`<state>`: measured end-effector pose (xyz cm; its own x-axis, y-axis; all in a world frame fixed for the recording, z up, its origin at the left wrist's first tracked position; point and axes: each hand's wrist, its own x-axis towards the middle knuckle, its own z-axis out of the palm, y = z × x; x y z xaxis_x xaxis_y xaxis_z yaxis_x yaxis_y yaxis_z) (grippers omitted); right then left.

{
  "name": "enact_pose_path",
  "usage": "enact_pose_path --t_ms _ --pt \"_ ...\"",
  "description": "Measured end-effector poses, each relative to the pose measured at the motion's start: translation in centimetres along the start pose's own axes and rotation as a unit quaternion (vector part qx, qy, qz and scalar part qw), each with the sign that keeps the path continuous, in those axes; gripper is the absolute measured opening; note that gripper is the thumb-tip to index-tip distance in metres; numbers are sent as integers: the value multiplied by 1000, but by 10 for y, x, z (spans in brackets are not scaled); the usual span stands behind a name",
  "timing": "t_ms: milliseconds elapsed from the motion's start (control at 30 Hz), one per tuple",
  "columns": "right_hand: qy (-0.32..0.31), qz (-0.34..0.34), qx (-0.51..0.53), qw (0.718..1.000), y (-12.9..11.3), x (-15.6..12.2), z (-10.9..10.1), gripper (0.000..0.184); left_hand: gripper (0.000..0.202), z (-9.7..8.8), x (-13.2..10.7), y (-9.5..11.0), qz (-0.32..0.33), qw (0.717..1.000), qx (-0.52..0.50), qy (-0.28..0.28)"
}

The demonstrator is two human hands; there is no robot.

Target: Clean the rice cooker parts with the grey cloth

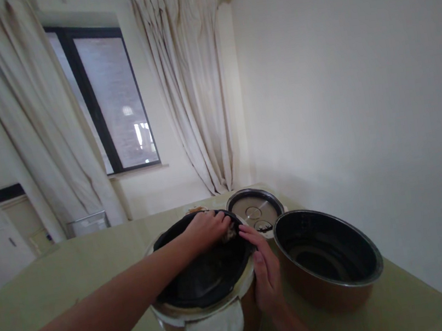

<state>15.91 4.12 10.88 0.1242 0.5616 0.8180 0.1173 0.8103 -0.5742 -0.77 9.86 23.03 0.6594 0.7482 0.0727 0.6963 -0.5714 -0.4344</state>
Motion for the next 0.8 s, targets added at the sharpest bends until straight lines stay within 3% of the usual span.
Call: enact_pose_path --t_ms 100,167,233,333,400,500,600,733,800 --pt "-4 0 -7 1000 0 0 -1 40 22 12 -15 -26 32 998 43 24" --pt "-8 1 -7 1000 -1 0 -2 39 26 12 -29 -37 14 999 32 5" --pt "-12 1 -7 1000 -2 0 -3 39 36 7 -43 -43 -51 996 -14 -71" --pt "-14 -3 -8 1000 -3 1 -3 38 58 -4 -58 -42 -129 963 -101 -216" --pt "-11 -8 -8 1000 -4 2 -3 38 64 -8 -62 -37 -139 942 -138 -273" --pt "-4 -10 -7 1000 -3 1 -2 39 50 -13 -59 -26 -105 907 -245 -326" --pt "2 -6 -4 1000 -2 0 0 39 37 -19 -51 -12 -36 880 -373 -293" --pt "14 -8 4 1000 -1 -2 1 38 37 -27 -34 10 19 902 -403 -154" --pt "22 -12 10 1000 0 -3 2 38 39 -27 -24 19 17 919 -380 -103"
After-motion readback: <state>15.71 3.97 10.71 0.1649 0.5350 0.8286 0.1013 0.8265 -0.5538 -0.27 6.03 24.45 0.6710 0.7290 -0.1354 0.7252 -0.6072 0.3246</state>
